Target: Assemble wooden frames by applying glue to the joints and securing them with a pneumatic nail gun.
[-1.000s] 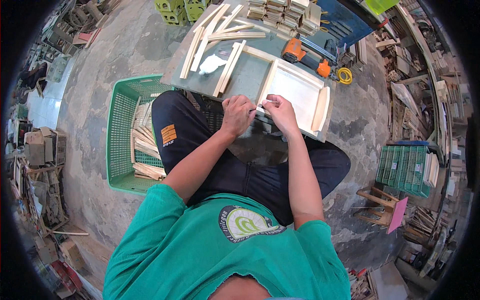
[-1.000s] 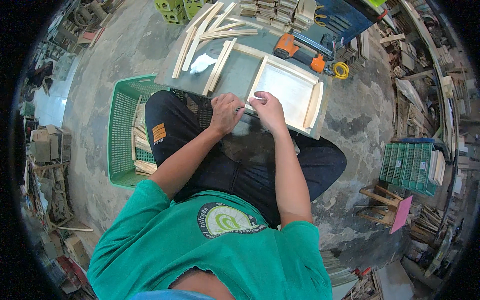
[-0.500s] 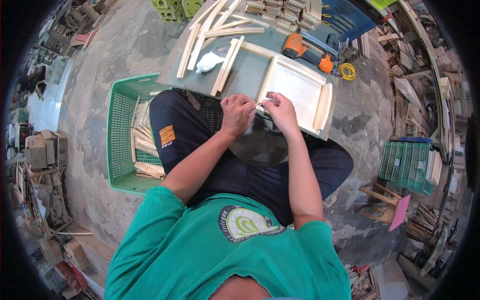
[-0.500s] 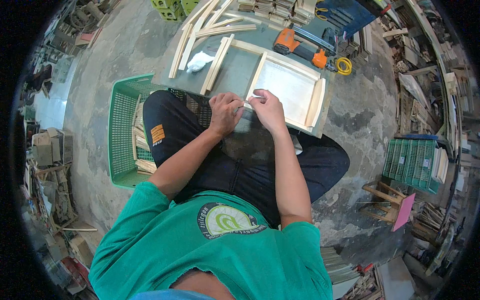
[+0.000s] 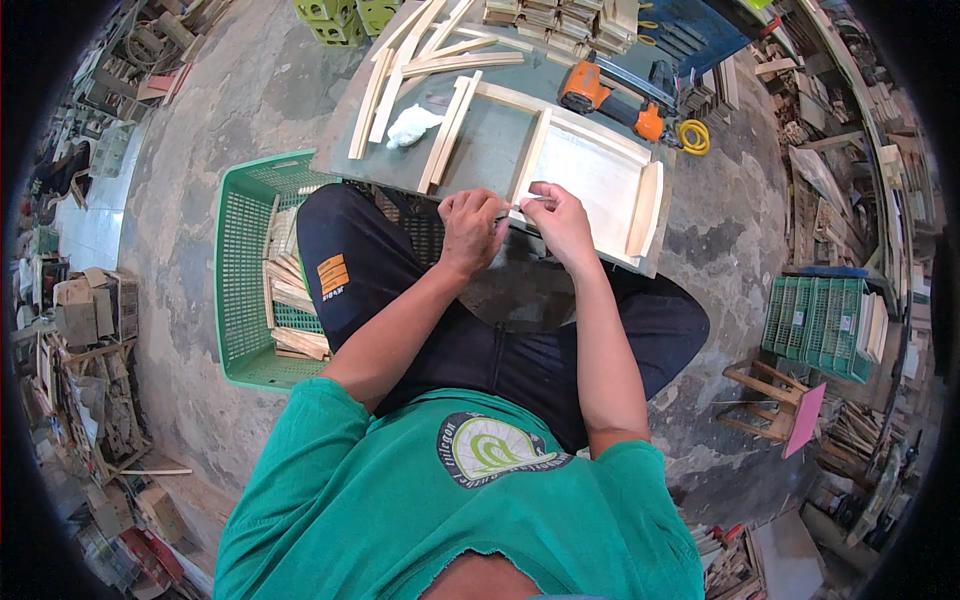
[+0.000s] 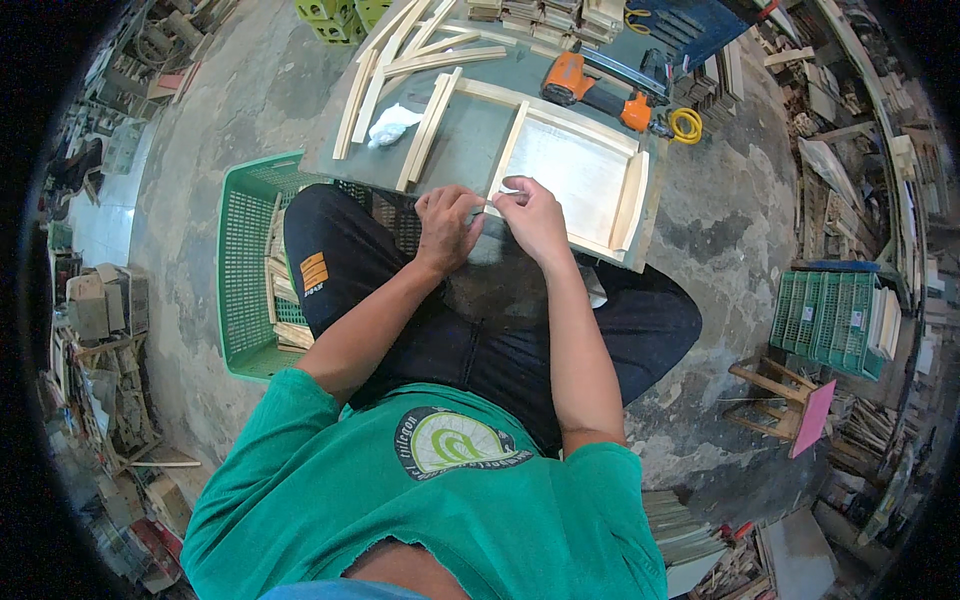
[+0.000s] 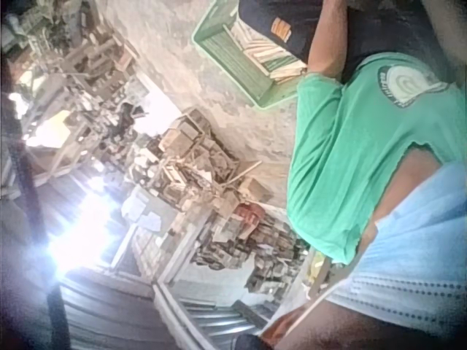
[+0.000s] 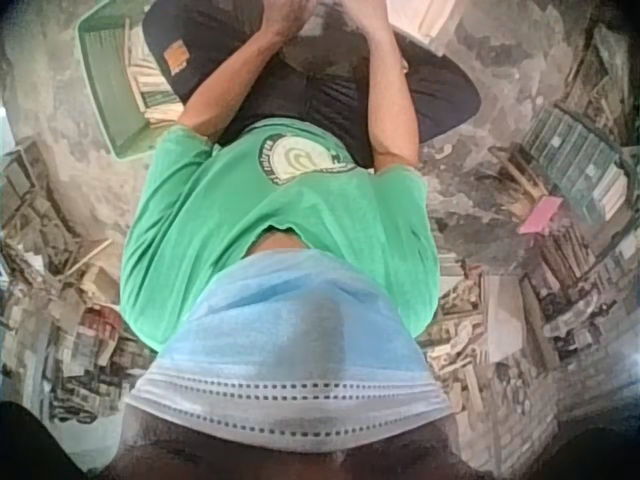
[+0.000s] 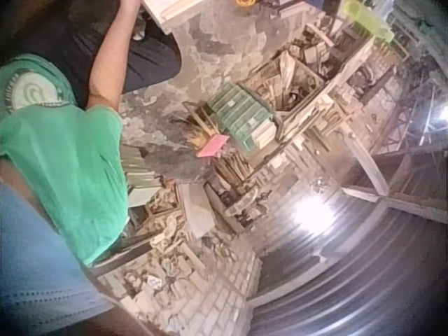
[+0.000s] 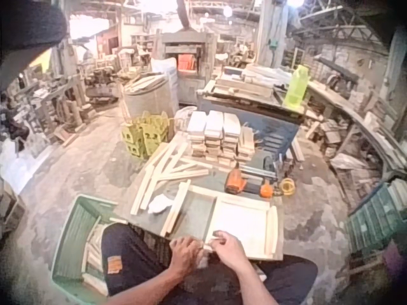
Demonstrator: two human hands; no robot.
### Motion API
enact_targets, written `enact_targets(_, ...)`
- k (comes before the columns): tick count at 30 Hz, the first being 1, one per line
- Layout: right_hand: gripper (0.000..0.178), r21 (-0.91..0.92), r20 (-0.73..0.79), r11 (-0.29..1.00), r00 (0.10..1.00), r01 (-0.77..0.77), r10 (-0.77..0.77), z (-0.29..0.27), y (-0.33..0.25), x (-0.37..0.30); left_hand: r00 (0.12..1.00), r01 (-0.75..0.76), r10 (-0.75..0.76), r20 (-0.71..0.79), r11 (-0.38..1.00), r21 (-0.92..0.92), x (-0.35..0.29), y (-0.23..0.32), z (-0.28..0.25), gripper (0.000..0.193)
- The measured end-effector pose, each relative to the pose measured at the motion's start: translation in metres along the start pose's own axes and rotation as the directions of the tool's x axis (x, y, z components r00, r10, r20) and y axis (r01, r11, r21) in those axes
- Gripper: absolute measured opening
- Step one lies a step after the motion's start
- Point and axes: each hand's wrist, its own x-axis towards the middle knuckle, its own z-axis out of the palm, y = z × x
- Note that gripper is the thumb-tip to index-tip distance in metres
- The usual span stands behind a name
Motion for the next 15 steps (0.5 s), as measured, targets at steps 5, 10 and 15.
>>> enact_targets(5,0.047,0.016,0.0,1.0,1.0,0.001,-0.001,-0.001,-0.002,-0.002,0.999,-0.028,0.027,0.026,0.999,0.042,0.0,0.0,0.001,0.03)
enact_targets(10,0.047,0.015,-0.006,1.0,1.0,-0.01,0.01,0.0,-0.007,-0.005,0.999,-0.028,0.028,0.026,0.999,0.029,0.0,0.0,-0.001,0.028)
enact_targets(15,0.045,-0.001,-0.007,1.0,1.0,0.004,-0.004,0.0,-0.003,-0.002,0.998,-0.035,0.034,0.049,0.999,0.024,0.003,-0.002,-0.004,0.023)
